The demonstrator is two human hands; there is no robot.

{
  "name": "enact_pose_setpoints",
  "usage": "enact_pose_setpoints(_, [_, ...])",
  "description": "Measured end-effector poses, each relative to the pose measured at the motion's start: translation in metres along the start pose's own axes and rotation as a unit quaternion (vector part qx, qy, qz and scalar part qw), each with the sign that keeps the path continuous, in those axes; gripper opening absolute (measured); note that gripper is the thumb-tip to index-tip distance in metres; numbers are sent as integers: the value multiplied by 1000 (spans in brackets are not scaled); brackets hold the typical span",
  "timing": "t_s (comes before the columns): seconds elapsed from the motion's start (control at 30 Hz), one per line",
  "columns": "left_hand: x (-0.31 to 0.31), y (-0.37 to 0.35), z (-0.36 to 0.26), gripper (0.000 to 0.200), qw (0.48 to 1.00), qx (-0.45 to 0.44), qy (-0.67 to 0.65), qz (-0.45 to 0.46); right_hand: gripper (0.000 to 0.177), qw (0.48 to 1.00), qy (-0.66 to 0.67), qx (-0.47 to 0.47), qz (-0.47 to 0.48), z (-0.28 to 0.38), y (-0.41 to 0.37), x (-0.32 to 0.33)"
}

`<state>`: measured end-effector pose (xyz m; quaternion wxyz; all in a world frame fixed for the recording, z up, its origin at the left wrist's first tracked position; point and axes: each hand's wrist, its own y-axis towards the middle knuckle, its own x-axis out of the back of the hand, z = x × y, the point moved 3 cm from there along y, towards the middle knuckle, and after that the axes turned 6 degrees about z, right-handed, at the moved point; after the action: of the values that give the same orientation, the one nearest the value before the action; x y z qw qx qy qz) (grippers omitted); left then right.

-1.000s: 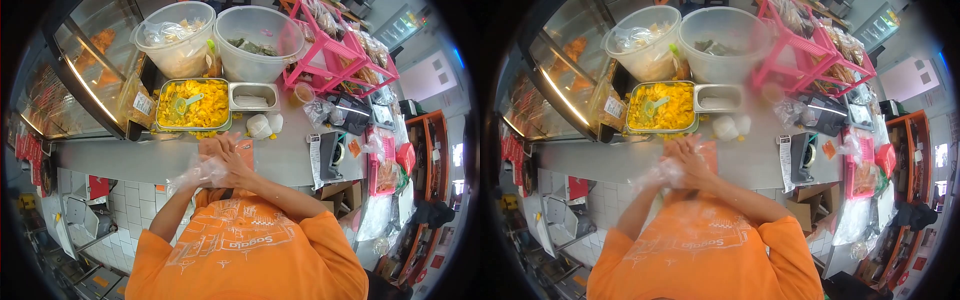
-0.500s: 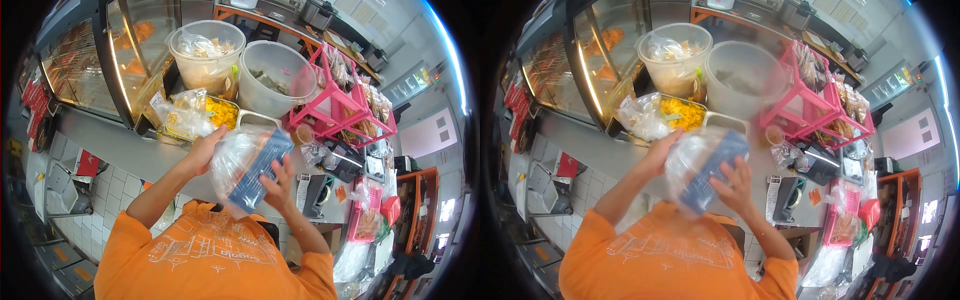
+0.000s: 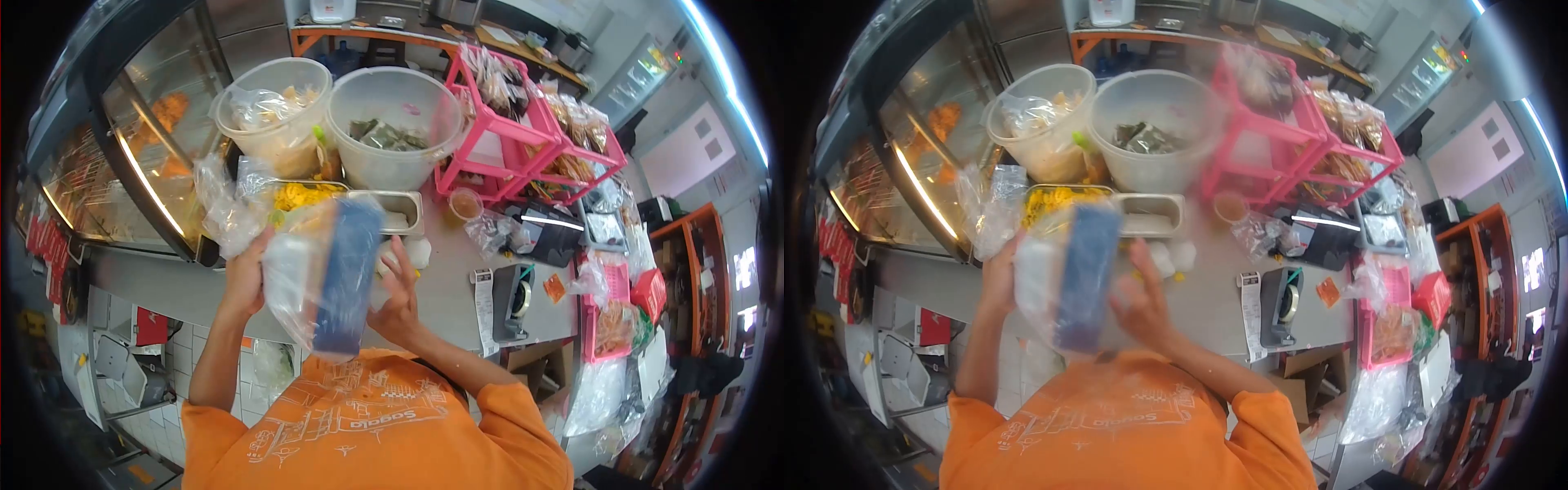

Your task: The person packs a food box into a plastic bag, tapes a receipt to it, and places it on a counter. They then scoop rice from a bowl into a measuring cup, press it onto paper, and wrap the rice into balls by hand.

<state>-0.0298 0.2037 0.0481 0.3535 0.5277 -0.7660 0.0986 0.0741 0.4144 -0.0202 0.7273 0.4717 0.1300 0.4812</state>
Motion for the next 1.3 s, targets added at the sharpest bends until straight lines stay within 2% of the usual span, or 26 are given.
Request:
enact_pose_setpoints(0.07, [-7, -6, 4, 36, 995, -76, 56, 10, 55, 968, -25, 218, 121, 13, 37, 12])
enact_pose_setpoints(0.2, [-4, -7, 19, 31, 956, -233, 176, -1, 57, 964, 66, 190, 177, 12, 85, 13])
enact_pose_setpoints(0.23, [-3, -10, 22, 30, 941, -268, 205, -6, 47, 971, 172, 8, 167, -4, 85, 10])
enact_pose_setpoints(0.27, [-2, -16, 26, 29, 925, -301, 234, -8, 40, 934, 271, -177, 150, -20, 79, 4])
enact_pose_setpoints(0.3, [-1, -21, 29, 29, 906, -333, 262, -10, 35, 850, 251, -387, 253, -57, 57, -14])
enact_pose_setpoints(0.33, [0, -26, 30, 28, 884, -366, 291, -13, 41, 716, 213, -571, 342, -101, 31, -32])
enact_pose_setpoints(0.37, [-1, -19, 4, 25, 982, -94, 115, 117, 46, 812, 108, -462, 341, -134, 36, -34])
enact_pose_setpoints(0.4, [-5, -22, 9, 25, 983, -87, 117, 112, 53, 881, 1, -338, 330, -160, 45, -31])
enact_pose_setpoints(0.47, [-25, -29, 33, 26, 990, -22, 22, 136, 38, 878, -220, -223, 362, -192, 61, -32])
enact_pose_setpoints(0.5, [-33, -35, 35, 26, 990, -16, 25, 138, 38, 878, -214, -226, 364, -211, 59, -37])
enact_pose_setpoints(0.53, [-45, -44, 45, 27, 962, 181, -59, 195, 30, 822, -250, -234, 455, -232, 51, -45])
enact_pose_setpoints(0.57, [-58, -57, 54, 29, 887, 368, -140, 239, 22, 755, -283, -237, 542, -243, 42, -51])
enact_pose_setpoints(0.6, [-69, -65, 58, 29, 886, 371, -140, 240, 22, 754, -281, -238, 544, -242, 41, -53])
enact_pose_setpoints(0.63, [-76, -64, 56, 29, 952, 222, -92, 189, 19, 738, -313, -219, 556, -240, 46, -56])
enact_pose_setpoints(0.67, [-79, -67, 53, 29, 988, 69, -42, 131, 15, 719, -344, -199, 570, -237, 47, -59])
enact_pose_setpoints(0.8, [-96, -72, 61, 27, 984, 70, -22, 162, 16, 722, -338, -217, 564, -232, 46, -54])
enact_pose_setpoints(0.9, [-116, -70, 51, 26, 986, 75, -82, 121, 18, 709, -347, -200, 581, -230, 37, -38])
enact_pose_setpoints(0.97, [-133, -78, 54, 24, 986, 77, 100, 107, 21, 816, -246, -149, 502, -223, 36, -25])
enact_pose_setpoints(1.0, [-131, -75, 48, 24, 987, 75, 98, 106, 21, 815, -248, -148, 502, -225, 32, -24])
enact_pose_setpoints(1.07, [-123, -68, 31, 28, 988, 42, 93, 117, 21, 889, -191, -150, 388, -226, 31, -17])
enact_pose_setpoints(1.1, [-131, -73, 42, 28, 988, 39, 93, 118, 21, 889, -193, -151, 386, -221, 34, -14])
enact_pose_setpoints(1.17, [-151, -86, 70, 33, 998, -3, 58, 31, 16, 882, -232, -148, 381, -207, 43, -8])
enact_pose_setpoints(1.2, [-145, -83, 61, 33, 998, -6, 57, 31, 16, 882, -235, -149, 379, -211, 41, -7])
enact_pose_setpoints(1.27, [-129, -77, 48, 49, 969, 198, -65, 130, 14, 905, -148, -237, 322, -227, 33, -6])
enact_pose_setpoints(1.3, [-128, -79, 49, 49, 970, 197, -65, 130, 14, 905, -148, -236, 321, -221, 37, -4])
